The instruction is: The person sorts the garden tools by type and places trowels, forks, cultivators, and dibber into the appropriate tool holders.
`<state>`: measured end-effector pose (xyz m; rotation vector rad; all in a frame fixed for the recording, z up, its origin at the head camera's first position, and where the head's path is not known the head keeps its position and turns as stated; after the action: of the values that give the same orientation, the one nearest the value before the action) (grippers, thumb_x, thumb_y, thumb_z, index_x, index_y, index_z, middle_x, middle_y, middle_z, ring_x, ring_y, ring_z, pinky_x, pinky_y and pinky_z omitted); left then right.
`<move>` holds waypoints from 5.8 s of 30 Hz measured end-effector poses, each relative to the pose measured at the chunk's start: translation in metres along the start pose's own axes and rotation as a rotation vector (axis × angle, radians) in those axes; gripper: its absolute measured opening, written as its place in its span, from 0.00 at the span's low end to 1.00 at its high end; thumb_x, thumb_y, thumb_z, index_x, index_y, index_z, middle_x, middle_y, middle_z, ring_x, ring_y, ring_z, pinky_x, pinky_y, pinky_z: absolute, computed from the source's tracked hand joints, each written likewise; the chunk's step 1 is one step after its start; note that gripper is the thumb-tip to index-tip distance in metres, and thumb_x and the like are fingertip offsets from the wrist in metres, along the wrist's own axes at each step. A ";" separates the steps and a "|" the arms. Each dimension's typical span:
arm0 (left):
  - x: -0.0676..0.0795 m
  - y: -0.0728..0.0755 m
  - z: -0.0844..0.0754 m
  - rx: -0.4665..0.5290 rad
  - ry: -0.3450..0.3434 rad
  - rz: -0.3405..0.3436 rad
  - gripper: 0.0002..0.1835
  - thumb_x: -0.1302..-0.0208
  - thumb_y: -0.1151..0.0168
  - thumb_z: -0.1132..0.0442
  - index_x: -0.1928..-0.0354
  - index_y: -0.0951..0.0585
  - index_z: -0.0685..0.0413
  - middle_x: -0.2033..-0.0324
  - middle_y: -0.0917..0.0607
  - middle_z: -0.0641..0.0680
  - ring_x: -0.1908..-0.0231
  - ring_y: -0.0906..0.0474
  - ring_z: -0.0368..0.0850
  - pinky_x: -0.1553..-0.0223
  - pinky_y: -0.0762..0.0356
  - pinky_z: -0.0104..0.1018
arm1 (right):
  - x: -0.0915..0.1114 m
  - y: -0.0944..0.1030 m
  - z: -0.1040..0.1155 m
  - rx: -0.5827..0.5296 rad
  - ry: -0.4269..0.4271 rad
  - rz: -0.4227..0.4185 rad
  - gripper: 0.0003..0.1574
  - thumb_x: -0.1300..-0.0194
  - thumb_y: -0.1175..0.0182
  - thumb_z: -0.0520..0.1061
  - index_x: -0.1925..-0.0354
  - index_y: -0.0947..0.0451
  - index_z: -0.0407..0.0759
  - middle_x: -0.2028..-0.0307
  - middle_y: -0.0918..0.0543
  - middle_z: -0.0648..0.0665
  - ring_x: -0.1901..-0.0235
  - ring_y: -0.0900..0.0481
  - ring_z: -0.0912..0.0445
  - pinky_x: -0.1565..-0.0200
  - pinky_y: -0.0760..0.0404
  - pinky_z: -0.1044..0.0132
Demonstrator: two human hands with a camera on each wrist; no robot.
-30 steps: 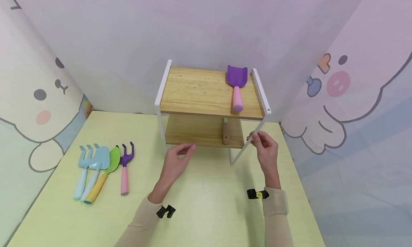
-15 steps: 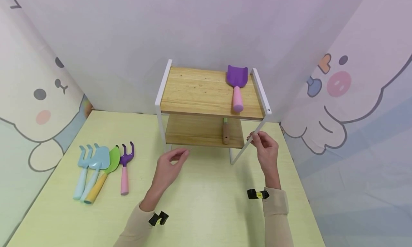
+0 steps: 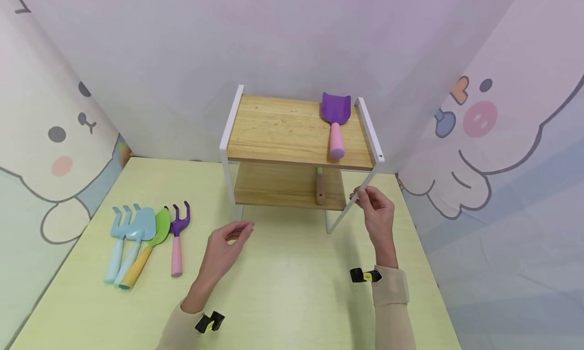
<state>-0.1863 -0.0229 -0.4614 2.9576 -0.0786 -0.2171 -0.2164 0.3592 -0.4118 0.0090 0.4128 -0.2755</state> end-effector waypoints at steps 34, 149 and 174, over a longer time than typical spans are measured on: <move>0.031 0.065 0.047 -0.154 0.157 -0.136 0.11 0.28 0.34 0.62 0.49 0.13 0.59 0.58 0.09 0.56 0.59 0.13 0.49 0.57 0.17 0.29 | 0.001 0.000 -0.002 -0.009 -0.007 -0.016 0.16 0.25 0.43 0.34 0.51 0.25 0.16 0.62 0.13 0.46 0.61 0.12 0.57 0.52 0.15 0.65; 0.049 0.127 0.148 0.366 0.665 -0.080 0.41 0.30 0.32 0.54 0.23 0.40 0.61 0.47 0.14 0.48 0.53 0.13 0.37 0.47 0.18 0.32 | 0.002 0.000 -0.004 -0.029 -0.017 -0.020 0.13 0.25 0.43 0.34 0.52 0.22 0.21 0.62 0.13 0.46 0.61 0.12 0.56 0.52 0.15 0.65; 0.056 0.112 0.103 0.349 0.484 -0.046 0.36 0.33 0.30 0.66 0.27 0.34 0.61 0.54 0.12 0.43 0.54 0.12 0.41 0.49 0.16 0.35 | 0.001 -0.001 -0.003 -0.037 0.004 -0.006 0.11 0.25 0.43 0.34 0.53 0.20 0.23 0.62 0.13 0.45 0.61 0.13 0.56 0.52 0.14 0.64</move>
<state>-0.1507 -0.1540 -0.5493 3.2586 0.0180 0.5635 -0.2166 0.3581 -0.4152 -0.0279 0.4215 -0.2738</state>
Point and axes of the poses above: each hand's wrist, its own x-axis away from the middle knuckle, its own y-axis out of the back of the hand, z = x × y, the point moved 8 cm from there along -x, towards the middle knuckle
